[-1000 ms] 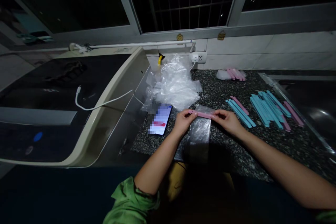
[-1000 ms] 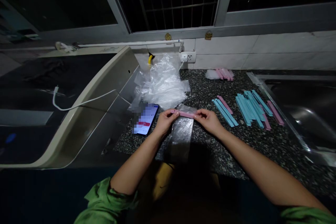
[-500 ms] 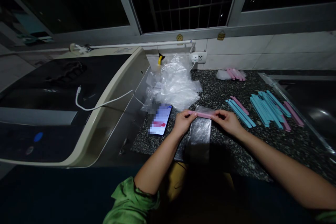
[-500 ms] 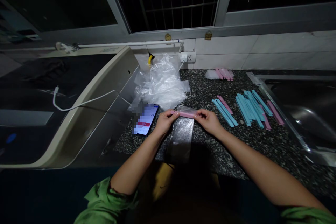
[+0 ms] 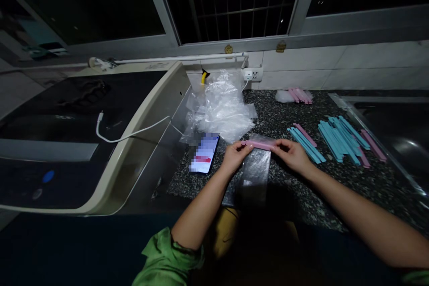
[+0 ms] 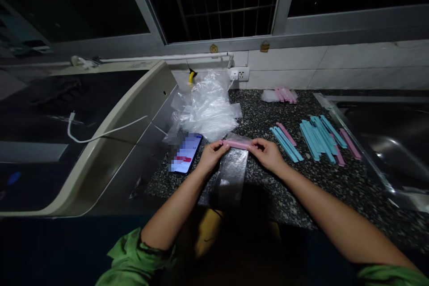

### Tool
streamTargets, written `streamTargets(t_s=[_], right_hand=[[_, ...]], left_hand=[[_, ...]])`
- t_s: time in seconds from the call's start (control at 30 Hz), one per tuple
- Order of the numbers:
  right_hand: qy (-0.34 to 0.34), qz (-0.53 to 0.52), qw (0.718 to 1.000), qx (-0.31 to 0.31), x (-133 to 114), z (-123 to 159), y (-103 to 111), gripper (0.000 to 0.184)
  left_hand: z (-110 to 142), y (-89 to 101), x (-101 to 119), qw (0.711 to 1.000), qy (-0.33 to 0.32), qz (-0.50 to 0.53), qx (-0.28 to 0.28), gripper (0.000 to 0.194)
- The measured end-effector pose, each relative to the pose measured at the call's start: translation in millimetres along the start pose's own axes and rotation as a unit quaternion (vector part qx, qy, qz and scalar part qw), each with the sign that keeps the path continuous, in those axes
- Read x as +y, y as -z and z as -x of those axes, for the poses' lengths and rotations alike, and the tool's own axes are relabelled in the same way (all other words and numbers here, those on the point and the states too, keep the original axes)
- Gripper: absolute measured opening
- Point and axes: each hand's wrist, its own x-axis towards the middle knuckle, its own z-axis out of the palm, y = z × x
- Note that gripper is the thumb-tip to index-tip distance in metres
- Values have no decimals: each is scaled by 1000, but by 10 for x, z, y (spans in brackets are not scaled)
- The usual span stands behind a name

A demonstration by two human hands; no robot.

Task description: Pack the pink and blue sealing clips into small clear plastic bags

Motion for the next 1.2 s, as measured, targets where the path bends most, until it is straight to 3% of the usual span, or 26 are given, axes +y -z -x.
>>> streamTargets(t_s=[0.33, 0.73, 0.93, 1.07, 1.2], right_hand=[[12, 12, 997, 77, -27, -82, 199, 32], [18, 20, 992, 125, 12, -125, 302, 26], [13, 20, 991, 128, 12, -118, 295, 27], [19, 15, 996, 86, -27, -114, 292, 30], [26, 7, 999, 43, -79, -86, 254, 31]], left_hand=[[11, -15, -60, 989, 23, -109, -102, 39], [1, -10, -104, 985, 8, -114, -133, 44], [13, -14, -105, 984, 12, -111, -140, 45], [32, -14, -62, 982, 44, -108, -149, 44], [30, -27, 16, 994, 18, -65, -82, 43]])
